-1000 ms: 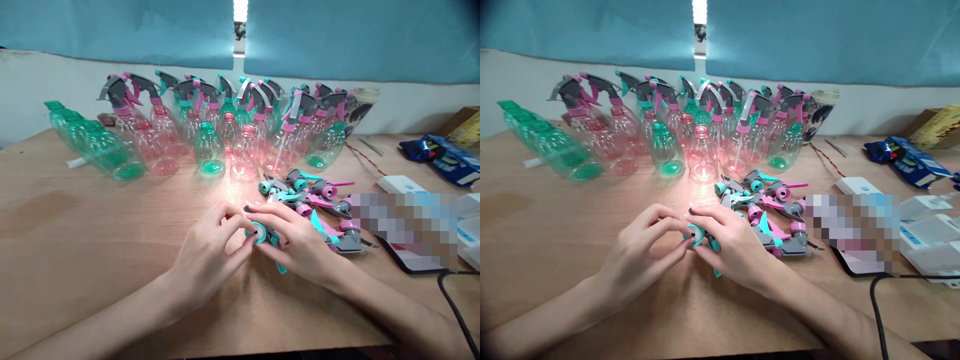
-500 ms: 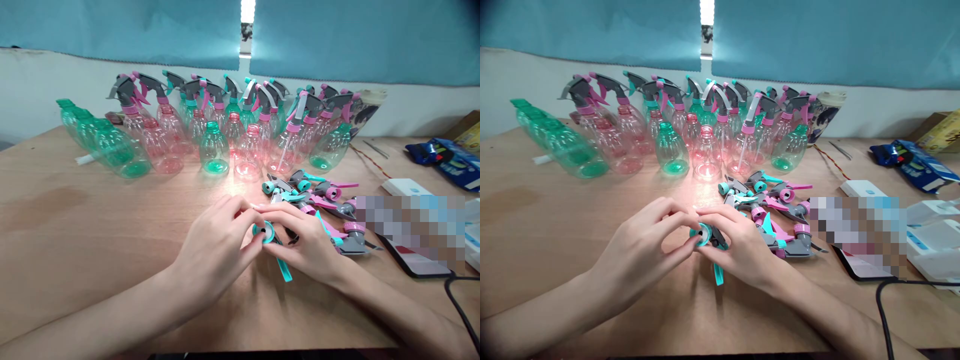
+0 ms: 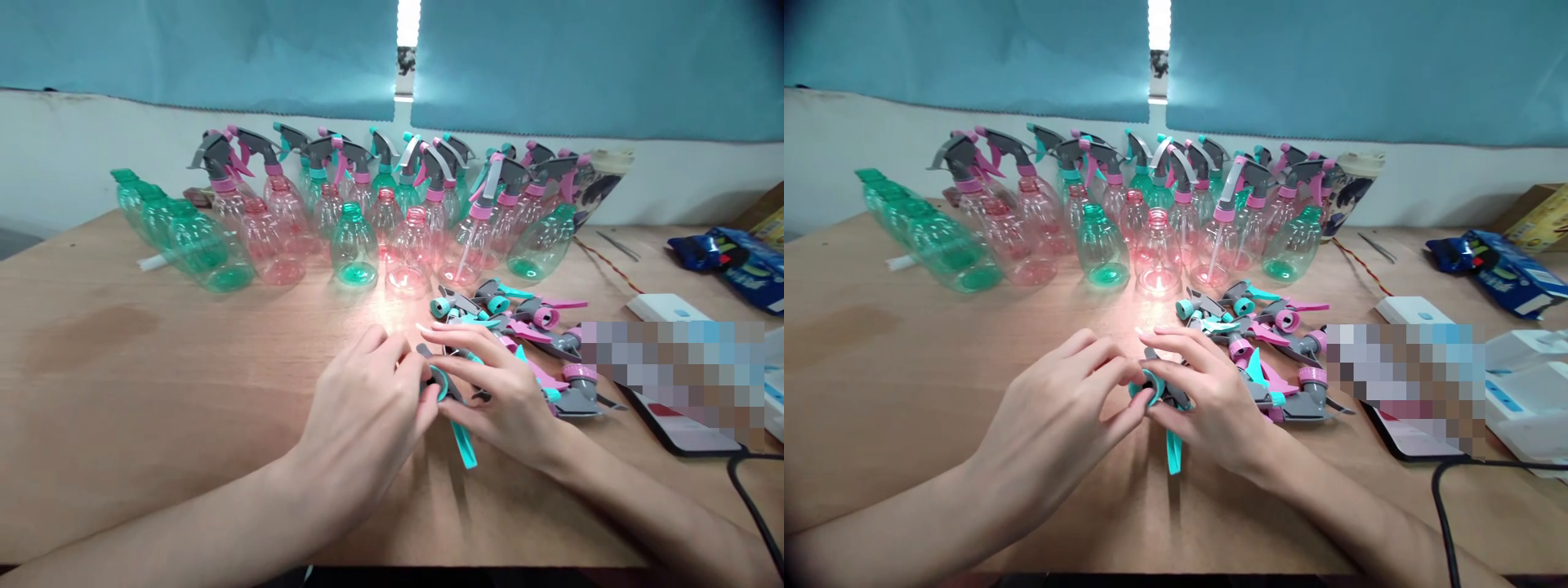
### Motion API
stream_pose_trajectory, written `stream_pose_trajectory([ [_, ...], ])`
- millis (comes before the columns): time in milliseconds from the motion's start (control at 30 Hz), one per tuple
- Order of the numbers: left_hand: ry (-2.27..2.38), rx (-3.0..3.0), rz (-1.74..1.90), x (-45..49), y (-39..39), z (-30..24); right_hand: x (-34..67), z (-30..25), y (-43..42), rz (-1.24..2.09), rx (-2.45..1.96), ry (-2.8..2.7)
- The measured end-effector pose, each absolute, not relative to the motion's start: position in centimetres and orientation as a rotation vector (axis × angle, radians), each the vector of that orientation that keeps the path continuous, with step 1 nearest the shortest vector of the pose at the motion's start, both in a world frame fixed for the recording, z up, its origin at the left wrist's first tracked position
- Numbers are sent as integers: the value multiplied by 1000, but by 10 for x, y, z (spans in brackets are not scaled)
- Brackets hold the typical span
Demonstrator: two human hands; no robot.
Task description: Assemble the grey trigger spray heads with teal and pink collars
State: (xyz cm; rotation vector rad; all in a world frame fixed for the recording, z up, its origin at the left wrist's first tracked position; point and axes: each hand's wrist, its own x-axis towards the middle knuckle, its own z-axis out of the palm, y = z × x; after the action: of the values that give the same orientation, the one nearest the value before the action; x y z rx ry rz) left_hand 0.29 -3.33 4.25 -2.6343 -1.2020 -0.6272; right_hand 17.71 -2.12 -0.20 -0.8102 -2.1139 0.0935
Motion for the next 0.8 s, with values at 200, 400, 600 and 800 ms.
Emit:
stream_pose_trajectory([
  [200, -1171, -2763, -821, 1, -31, 32, 180, 1, -23, 157, -927, -2160],
  [400, -1108, -2824, -1106, -16, -26, 29, 184, 6, -23, 208, -924, -2140],
  [600, -1147, -2785, -1138, -5, -33, 30, 182, 4, -24, 205, -876, -2124],
  [800, -1063, -3015, -914, -11, -23, 41, 183, 5, -22, 149, -846, -2140],
])
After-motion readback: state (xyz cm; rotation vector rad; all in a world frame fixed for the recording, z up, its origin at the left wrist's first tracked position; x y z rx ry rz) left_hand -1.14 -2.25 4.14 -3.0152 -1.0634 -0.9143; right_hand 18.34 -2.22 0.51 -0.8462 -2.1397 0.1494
